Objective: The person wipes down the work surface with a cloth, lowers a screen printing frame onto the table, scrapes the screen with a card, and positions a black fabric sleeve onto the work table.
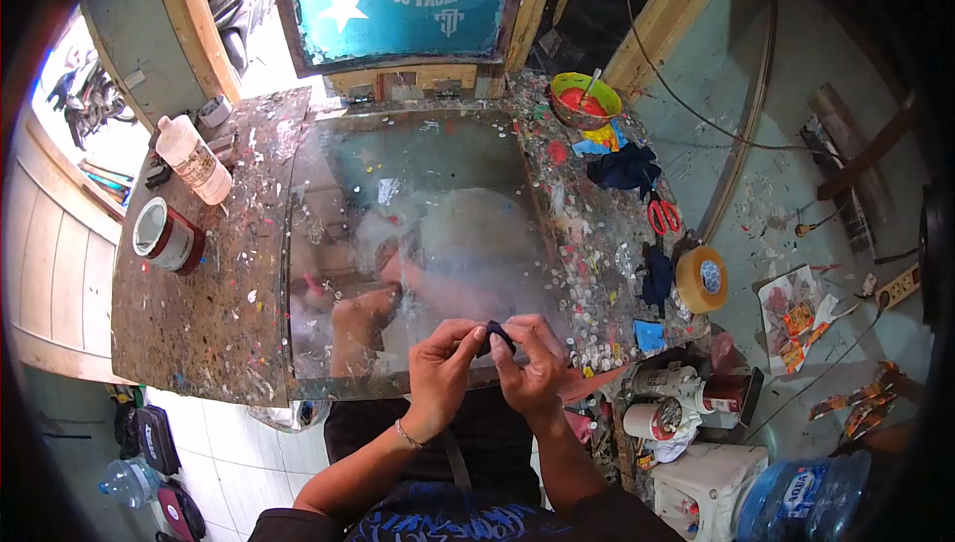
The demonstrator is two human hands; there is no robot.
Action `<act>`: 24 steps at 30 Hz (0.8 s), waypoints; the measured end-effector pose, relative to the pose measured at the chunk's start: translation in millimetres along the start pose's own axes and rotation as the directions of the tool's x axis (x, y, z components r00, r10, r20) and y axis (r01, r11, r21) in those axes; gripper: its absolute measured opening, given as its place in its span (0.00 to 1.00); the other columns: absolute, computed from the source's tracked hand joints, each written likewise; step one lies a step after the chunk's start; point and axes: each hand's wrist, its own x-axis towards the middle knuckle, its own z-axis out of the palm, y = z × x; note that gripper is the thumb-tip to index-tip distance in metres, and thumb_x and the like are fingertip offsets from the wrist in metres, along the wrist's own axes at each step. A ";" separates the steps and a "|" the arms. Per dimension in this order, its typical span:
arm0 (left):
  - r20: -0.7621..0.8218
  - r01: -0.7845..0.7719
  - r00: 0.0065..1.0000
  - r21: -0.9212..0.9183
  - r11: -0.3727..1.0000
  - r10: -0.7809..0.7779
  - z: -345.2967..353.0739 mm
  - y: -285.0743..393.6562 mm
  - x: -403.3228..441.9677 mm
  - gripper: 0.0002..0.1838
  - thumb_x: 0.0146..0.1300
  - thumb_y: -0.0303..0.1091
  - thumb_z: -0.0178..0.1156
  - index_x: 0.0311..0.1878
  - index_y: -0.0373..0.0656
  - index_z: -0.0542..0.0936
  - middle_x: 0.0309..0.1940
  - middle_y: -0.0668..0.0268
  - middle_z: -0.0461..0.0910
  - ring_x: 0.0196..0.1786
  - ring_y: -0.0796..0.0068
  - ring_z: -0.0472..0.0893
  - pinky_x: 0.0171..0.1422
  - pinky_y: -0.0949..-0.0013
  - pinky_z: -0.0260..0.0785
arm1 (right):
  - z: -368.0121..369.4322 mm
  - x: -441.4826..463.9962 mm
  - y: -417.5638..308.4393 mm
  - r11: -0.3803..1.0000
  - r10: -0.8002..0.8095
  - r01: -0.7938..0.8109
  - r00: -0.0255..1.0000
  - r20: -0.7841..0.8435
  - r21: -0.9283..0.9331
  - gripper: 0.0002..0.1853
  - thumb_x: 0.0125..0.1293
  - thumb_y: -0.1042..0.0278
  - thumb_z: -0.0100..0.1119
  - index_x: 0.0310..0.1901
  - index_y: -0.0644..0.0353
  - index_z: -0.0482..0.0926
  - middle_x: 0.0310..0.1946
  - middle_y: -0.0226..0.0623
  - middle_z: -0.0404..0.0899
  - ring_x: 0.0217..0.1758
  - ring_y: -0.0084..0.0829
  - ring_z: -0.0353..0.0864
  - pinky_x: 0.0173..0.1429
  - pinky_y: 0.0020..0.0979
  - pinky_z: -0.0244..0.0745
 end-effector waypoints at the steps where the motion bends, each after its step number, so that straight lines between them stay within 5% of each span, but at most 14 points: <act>1: 0.022 -0.188 0.982 0.224 0.956 0.188 -0.6 2.5 -0.8 0.08 0.66 0.28 0.64 0.44 0.34 0.84 0.33 0.70 0.83 0.35 0.84 0.78 0.44 0.80 0.70 | 1.1 0.0 1.5 0.996 -0.027 0.027 1.000 0.007 -0.083 0.06 0.60 0.74 0.64 0.39 0.64 0.81 0.35 0.42 0.79 0.36 0.40 0.82 0.40 0.35 0.77; 2: 0.086 -0.360 0.929 0.429 0.829 0.359 -1.2 4.2 -0.8 0.09 0.66 0.27 0.64 0.45 0.33 0.84 0.34 0.69 0.83 0.36 0.84 0.79 0.44 0.80 0.70 | 2.5 0.1 3.0 0.985 -0.053 0.055 0.998 0.015 -0.166 0.08 0.60 0.73 0.64 0.40 0.64 0.81 0.38 0.43 0.79 0.38 0.41 0.82 0.41 0.36 0.77; 3: 0.086 -0.360 0.929 0.431 0.827 0.359 -1.7 5.0 -0.8 0.09 0.66 0.27 0.64 0.45 0.33 0.84 0.34 0.69 0.83 0.36 0.84 0.79 0.44 0.80 0.70 | 3.8 -0.7 4.0 0.985 -0.053 0.055 0.998 0.014 -0.163 0.08 0.60 0.73 0.64 0.40 0.64 0.81 0.38 0.43 0.79 0.38 0.41 0.82 0.41 0.36 0.77; 9: 0.001 -0.049 0.999 0.082 0.995 0.049 -12.2 4.4 7.3 0.08 0.67 0.28 0.62 0.46 0.34 0.84 0.34 0.71 0.85 0.38 0.85 0.79 0.45 0.79 0.72 | 5.5 1.4 -3.2 0.938 -0.204 0.242 0.964 0.170 -0.248 0.12 0.59 0.74 0.65 0.44 0.66 0.80 0.46 0.45 0.77 0.45 0.45 0.81 0.47 0.38 0.77; 12: 0.018 -0.069 0.998 0.078 0.995 0.068 -12.8 5.5 5.4 0.08 0.68 0.28 0.62 0.44 0.33 0.84 0.32 0.70 0.84 0.36 0.85 0.77 0.42 0.79 0.71 | 2.4 -0.3 -4.3 0.996 -0.074 0.082 0.980 0.183 -0.035 0.13 0.60 0.73 0.68 0.46 0.67 0.80 0.47 0.43 0.78 0.47 0.39 0.82 0.49 0.34 0.78; 14: 0.106 -0.103 0.991 0.238 0.966 0.080 -17.0 -4.0 3.1 0.10 0.70 0.29 0.59 0.44 0.30 0.83 0.31 0.71 0.82 0.35 0.86 0.76 0.41 0.79 0.69 | 6.8 -5.5 4.2 0.793 0.358 -0.413 0.911 0.206 0.448 0.15 0.61 0.70 0.69 0.49 0.66 0.81 0.48 0.38 0.81 0.49 0.30 0.83 0.51 0.30 0.78; 17: 0.142 -0.096 0.987 0.123 0.988 0.079 -12.3 -0.8 0.3 0.12 0.72 0.32 0.57 0.45 0.30 0.82 0.32 0.71 0.80 0.37 0.86 0.73 0.42 0.78 0.67 | 3.9 -0.8 9.1 0.654 0.386 -0.514 0.858 0.340 0.555 0.12 0.62 0.77 0.67 0.48 0.66 0.83 0.47 0.33 0.81 0.49 0.23 0.80 0.52 0.28 0.78; 21: 0.132 -0.032 0.991 0.059 0.998 0.024 -10.4 -6.2 -2.4 0.13 0.73 0.33 0.55 0.48 0.32 0.82 0.34 0.72 0.79 0.38 0.85 0.72 0.45 0.78 0.66 | 12.8 -9.8 21.6 0.684 0.389 -0.494 0.870 0.304 0.537 0.11 0.63 0.79 0.65 0.47 0.66 0.84 0.44 0.34 0.83 0.48 0.24 0.81 0.54 0.26 0.78; 24: 0.102 -0.192 0.981 0.338 0.921 0.167 -6.1 -9.6 -8.6 0.14 0.75 0.28 0.50 0.53 0.30 0.79 0.39 0.68 0.81 0.43 0.81 0.78 0.53 0.74 0.70 | 19.6 -14.5 18.3 0.760 0.410 -0.441 0.895 0.174 0.478 0.09 0.64 0.78 0.64 0.46 0.66 0.84 0.42 0.36 0.86 0.44 0.23 0.82 0.51 0.24 0.78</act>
